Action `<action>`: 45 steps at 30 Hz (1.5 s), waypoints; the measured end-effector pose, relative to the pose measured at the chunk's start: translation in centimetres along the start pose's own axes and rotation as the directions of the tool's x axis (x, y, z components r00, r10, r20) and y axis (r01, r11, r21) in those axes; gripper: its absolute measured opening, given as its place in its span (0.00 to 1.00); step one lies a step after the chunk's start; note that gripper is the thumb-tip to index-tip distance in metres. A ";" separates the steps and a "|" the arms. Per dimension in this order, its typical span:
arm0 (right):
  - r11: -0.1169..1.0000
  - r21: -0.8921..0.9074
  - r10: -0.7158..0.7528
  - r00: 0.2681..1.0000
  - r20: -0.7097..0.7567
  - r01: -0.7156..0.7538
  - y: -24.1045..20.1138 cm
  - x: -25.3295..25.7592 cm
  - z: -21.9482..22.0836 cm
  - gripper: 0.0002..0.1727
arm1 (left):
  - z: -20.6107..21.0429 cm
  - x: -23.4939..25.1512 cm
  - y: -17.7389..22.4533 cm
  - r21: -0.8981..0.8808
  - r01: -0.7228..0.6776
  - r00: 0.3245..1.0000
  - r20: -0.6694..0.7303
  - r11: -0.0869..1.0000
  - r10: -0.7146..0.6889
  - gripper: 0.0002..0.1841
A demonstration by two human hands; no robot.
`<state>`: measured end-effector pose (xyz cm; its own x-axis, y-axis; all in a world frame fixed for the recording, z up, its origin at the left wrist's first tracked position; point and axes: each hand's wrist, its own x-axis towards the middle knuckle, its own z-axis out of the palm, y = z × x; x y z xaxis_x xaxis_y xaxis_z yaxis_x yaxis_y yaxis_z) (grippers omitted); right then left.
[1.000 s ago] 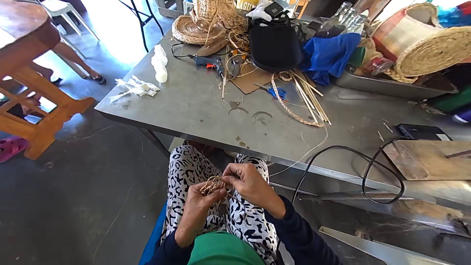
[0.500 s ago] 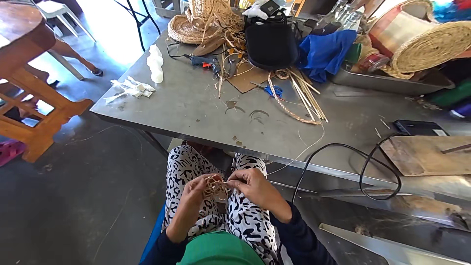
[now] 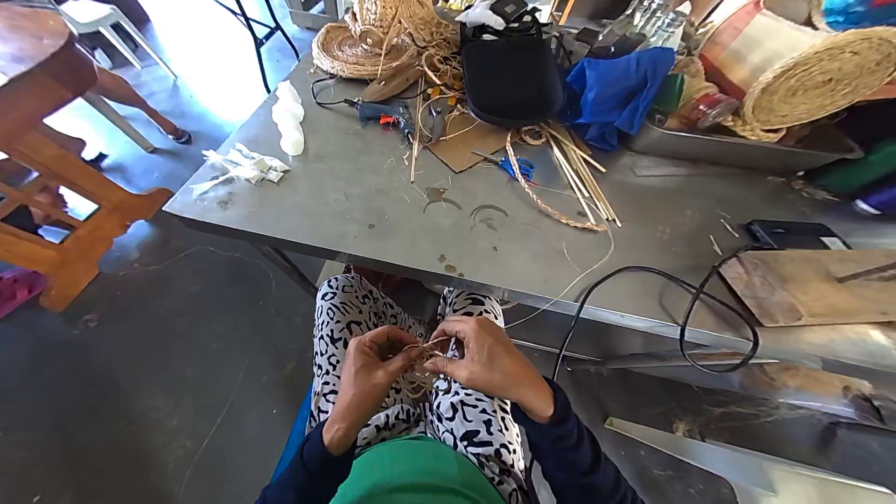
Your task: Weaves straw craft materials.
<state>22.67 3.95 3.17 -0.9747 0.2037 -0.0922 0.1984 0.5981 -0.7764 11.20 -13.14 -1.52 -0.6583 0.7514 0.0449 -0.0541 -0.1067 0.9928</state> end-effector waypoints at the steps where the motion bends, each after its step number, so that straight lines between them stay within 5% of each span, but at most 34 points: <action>1: 1.000 0.015 0.024 1.000 -0.017 -0.024 0.1 0.0 0.2 0.14 | 0.3 -0.2 -0.1 -0.008 -0.014 1.000 -0.011 1.000 0.014 0.05; 5: 0.995 0.072 0.075 0.997 -0.020 -0.073 0.3 -0.1 0.1 0.08 | 0.8 -0.4 0.0 0.000 -0.009 1.000 0.019 1.000 0.009 0.11; 14: 0.976 0.213 0.064 0.997 -0.051 -0.052 0.2 -0.5 -0.5 0.11 | 1.1 -0.5 -0.6 0.109 -0.146 0.989 0.022 0.983 0.144 0.04; 21: 0.957 0.044 -0.271 0.934 -0.233 0.288 0.5 0.0 0.7 0.08 | 0.1 -0.6 -0.7 0.251 -0.262 0.964 0.118 0.932 0.239 0.05; 29: 0.945 0.101 -0.258 0.898 -0.356 0.312 -0.2 0.8 3.3 0.08 | -0.7 -0.8 -0.5 0.266 -0.355 0.934 0.139 0.896 0.329 0.04; 34: 0.940 0.234 -0.125 0.889 -0.441 0.249 0.1 1.3 5.7 0.06 | -0.9 -1.0 -1.3 0.261 -0.276 0.961 0.089 0.925 0.261 0.04; 40: 0.929 0.347 -0.001 0.939 -0.345 0.128 -0.1 1.7 5.9 0.07 | -1.8 -0.9 -1.3 0.022 -0.029 0.996 0.082 0.999 0.027 0.04; 45: 0.942 0.314 0.008 0.924 -0.381 0.121 -0.6 1.7 6.1 0.08 | -2.0 -0.8 -1.5 -0.051 0.022 0.999 0.041 0.998 -0.020 0.17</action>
<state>20.26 -0.78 -0.37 -0.8601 0.4886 0.1465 0.0362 0.3450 -0.9379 10.30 -14.88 -3.30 -0.6258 0.7794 0.0292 -0.1074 -0.1232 0.9866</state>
